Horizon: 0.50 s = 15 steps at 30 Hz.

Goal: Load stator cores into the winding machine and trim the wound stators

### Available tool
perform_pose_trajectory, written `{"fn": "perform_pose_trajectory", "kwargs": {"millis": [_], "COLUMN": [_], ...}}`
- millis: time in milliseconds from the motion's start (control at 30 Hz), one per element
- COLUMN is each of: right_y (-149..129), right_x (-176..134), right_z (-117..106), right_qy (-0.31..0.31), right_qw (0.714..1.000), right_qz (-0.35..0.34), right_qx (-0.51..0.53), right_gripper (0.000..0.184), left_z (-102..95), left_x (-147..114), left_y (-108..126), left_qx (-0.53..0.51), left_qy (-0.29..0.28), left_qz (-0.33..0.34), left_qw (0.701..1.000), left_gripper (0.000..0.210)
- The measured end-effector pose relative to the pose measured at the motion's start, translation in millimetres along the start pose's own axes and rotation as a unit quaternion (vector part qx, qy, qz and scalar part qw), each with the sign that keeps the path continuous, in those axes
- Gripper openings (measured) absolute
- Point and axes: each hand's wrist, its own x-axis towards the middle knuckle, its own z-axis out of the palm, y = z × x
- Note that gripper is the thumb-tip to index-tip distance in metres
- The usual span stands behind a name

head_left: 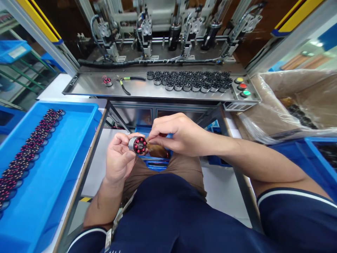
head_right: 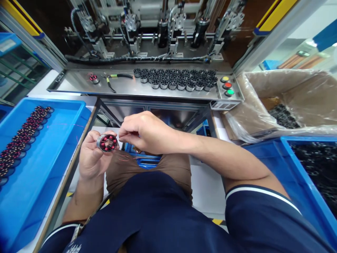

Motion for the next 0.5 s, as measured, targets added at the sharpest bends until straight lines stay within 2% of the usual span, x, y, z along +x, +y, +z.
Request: {"fn": "perform_pose_trajectory", "kwargs": {"millis": [167,300,400,500], "right_y": [-1,-3,-3,-3], "right_x": [-6,-9,-11,-11], "right_z": [1,4,8,8], "right_qy": [0.031,0.044,0.04,0.056], "right_qw": [0.999,0.996,0.994,0.994], "right_qz": [-0.033,-0.055,-0.059,-0.057], "right_qx": [-0.002,-0.046,-0.084,-0.075], "right_gripper": [0.017,0.022,0.025,0.023], "left_z": [0.1,-0.3,-0.9,0.3], "left_x": [0,1,1,1], "left_y": [0,-2,-2,0], "left_qx": [-0.007,-0.011,-0.004,0.012], "left_qy": [-0.015,-0.014,-0.006,-0.005], "left_qz": [-0.004,-0.001,0.003,0.016], "left_qw": [1.0,1.0,1.0,1.0], "left_gripper": [0.04,0.04,0.04,0.034]}}
